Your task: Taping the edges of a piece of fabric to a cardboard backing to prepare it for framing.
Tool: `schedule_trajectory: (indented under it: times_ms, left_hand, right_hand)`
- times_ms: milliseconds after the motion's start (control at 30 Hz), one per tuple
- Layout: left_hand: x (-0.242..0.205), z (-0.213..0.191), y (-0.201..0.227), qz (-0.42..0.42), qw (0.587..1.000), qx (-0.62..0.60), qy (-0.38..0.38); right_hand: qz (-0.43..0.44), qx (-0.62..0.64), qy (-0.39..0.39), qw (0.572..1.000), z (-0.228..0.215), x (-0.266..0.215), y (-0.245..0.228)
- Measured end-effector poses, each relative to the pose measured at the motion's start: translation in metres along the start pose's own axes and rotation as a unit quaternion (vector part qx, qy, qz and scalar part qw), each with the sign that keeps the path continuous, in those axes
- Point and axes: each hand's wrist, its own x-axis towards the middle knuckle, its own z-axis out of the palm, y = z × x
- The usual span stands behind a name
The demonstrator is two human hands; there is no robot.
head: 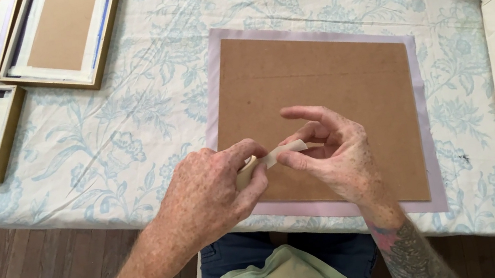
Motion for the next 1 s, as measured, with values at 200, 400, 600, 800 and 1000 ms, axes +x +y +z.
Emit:
schedule_trajectory:
  times_ms: [200, 400, 600, 800, 1000]
  left_hand:
    - [0.005, -0.002, 0.002, 0.010, 1.000, -0.002, 0.018]
    - [0.007, -0.001, 0.001, 0.002, 1.000, 0.004, 0.015]
    - [0.009, -0.002, 0.003, 0.000, 1.000, 0.003, 0.013]
    - [0.012, -0.002, 0.000, -0.005, 1.000, 0.011, -0.006]
    - [0.012, 0.003, -0.005, 0.020, 0.999, 0.031, 0.006]
  right_hand:
    - [0.018, 0.008, -0.029, 0.999, -0.003, 0.002, 0.000]
    - [0.030, -0.029, -0.029, 0.999, -0.004, 0.003, 0.001]
    - [0.031, 0.013, -0.051, 0.998, 0.000, 0.003, -0.001]
    - [0.047, 0.036, -0.069, 0.996, -0.004, 0.005, 0.003]
    - [0.026, 0.045, -0.077, 0.996, -0.001, 0.003, 0.005]
